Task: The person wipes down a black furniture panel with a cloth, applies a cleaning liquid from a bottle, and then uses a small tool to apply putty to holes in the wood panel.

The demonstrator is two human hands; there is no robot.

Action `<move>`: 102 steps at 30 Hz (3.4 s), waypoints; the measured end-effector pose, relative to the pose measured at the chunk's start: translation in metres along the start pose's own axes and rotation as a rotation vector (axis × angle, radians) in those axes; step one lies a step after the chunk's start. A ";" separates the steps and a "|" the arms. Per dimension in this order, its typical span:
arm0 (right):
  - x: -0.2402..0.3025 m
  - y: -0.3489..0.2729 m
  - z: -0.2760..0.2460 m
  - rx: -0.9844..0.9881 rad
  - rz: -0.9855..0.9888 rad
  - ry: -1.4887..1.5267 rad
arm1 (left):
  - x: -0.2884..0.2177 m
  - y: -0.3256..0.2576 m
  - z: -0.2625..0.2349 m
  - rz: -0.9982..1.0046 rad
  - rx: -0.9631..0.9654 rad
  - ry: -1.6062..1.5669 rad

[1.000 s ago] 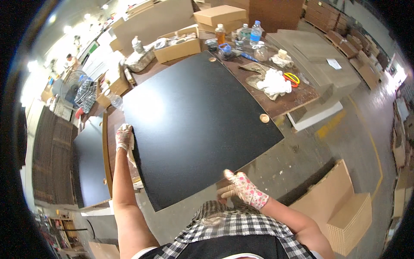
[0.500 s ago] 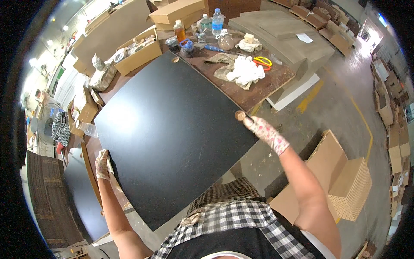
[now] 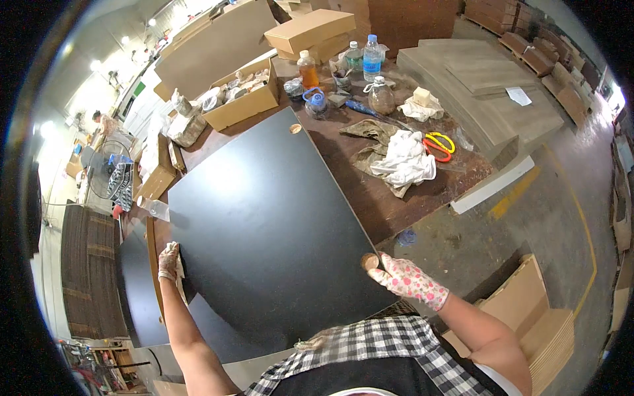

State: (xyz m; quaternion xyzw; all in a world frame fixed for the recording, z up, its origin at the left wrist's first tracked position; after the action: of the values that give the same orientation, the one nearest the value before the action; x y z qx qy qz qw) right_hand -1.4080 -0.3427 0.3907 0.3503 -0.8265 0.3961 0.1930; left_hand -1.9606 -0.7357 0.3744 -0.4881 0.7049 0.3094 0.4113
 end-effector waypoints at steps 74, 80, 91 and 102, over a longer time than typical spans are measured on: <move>0.302 0.223 0.066 -1.740 -0.579 -1.884 | -0.064 -0.062 0.026 0.223 -0.376 0.758; 0.323 0.252 -0.022 -0.518 -0.680 -0.750 | -0.068 -0.061 0.029 0.232 -0.395 0.804; 0.346 0.259 0.027 -0.593 -1.138 -0.552 | -0.067 -0.064 0.024 0.166 -0.380 0.785; 0.422 0.289 0.095 -0.449 -0.859 -0.922 | -0.059 -0.060 0.027 0.297 -0.609 0.268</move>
State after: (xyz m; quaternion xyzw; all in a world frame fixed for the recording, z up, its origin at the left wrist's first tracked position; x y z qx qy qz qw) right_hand -1.9102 -0.4701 0.4344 0.7328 -0.6741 -0.0878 0.0290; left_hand -1.8851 -0.7074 0.4118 -0.5165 0.6914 0.4949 0.1018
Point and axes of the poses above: each hand's wrist, its own y-axis towards the middle knuckle, its own z-axis out of the palm, x = y × z, the point moved 4 cm from there along y, towards the middle knuckle, and after that the axes turned 8 degrees about z, right-handed, at the moved point
